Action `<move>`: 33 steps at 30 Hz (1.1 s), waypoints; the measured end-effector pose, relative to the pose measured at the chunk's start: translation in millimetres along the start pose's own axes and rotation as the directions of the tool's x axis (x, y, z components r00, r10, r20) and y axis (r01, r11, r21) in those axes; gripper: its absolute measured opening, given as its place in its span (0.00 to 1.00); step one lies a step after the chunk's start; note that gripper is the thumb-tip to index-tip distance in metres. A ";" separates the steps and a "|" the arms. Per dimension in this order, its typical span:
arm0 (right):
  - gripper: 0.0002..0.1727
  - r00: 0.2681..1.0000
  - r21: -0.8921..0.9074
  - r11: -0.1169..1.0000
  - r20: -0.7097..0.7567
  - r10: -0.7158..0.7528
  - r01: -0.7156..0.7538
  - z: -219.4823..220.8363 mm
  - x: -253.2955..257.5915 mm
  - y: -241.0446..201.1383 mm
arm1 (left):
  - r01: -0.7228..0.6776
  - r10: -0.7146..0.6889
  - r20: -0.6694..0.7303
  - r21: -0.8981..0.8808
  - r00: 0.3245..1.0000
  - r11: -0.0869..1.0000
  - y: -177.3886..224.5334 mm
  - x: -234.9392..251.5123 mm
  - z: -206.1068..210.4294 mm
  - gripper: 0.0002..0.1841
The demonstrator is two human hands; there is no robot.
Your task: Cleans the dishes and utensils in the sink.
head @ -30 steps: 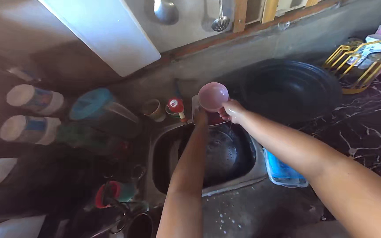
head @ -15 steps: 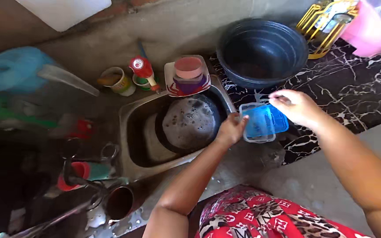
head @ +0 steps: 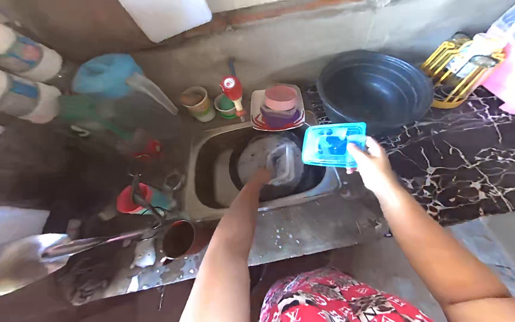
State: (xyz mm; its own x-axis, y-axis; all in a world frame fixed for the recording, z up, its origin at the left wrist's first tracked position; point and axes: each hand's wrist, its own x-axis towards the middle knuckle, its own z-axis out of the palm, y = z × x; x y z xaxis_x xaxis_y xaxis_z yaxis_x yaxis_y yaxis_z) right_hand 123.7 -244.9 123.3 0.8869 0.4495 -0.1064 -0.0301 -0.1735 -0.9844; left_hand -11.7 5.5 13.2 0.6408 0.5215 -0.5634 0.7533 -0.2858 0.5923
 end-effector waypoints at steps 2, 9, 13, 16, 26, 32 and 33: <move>0.21 0.997 -0.204 0.979 0.073 -0.010 0.025 28.7 9.3 3.5 | 0.095 -0.098 0.001 0.234 0.995 0.968 -1.3 -0.3 1.1 0.26; 0.26 0.912 -0.771 0.627 0.327 0.247 0.107 123.7 70.7 29.3 | 0.382 -0.285 -0.379 0.213 0.880 0.899 -10.7 36.9 -15.7 0.23; 0.26 0.778 -0.799 0.594 0.428 0.459 0.090 164.2 81.2 66.6 | 0.298 -0.167 -0.366 0.340 0.916 0.892 6.9 7.0 -51.6 0.26; 0.29 0.753 -0.822 0.570 0.376 0.540 0.002 195.9 75.5 102.6 | 0.173 0.009 -0.395 0.422 0.919 0.890 11.5 -9.8 -60.7 0.27; 0.25 0.835 -0.856 0.489 0.387 0.390 0.168 177.3 87.7 45.0 | 0.259 -0.212 -0.240 0.186 0.947 0.948 -15.2 9.6 -27.9 0.34; 0.21 0.877 -0.783 0.456 0.481 0.012 0.423 147.7 60.9 -51.1 | 0.324 -0.309 -0.113 0.159 0.944 0.933 -6.8 3.2 -12.7 0.35; 0.21 0.882 -0.761 0.477 0.466 -0.070 0.440 138.8 61.7 -63.1 | 0.326 -0.307 -0.129 0.169 0.943 0.930 -8.1 6.5 -5.9 0.34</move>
State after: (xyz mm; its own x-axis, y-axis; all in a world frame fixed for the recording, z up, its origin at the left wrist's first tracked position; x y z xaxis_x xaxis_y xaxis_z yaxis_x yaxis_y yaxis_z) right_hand 116.4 -84.6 159.4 0.5697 0.8169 -0.0901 0.7265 -0.5518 -0.4096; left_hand -14.5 15.9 8.2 0.3541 0.6833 -0.6385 0.9345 -0.2320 0.2700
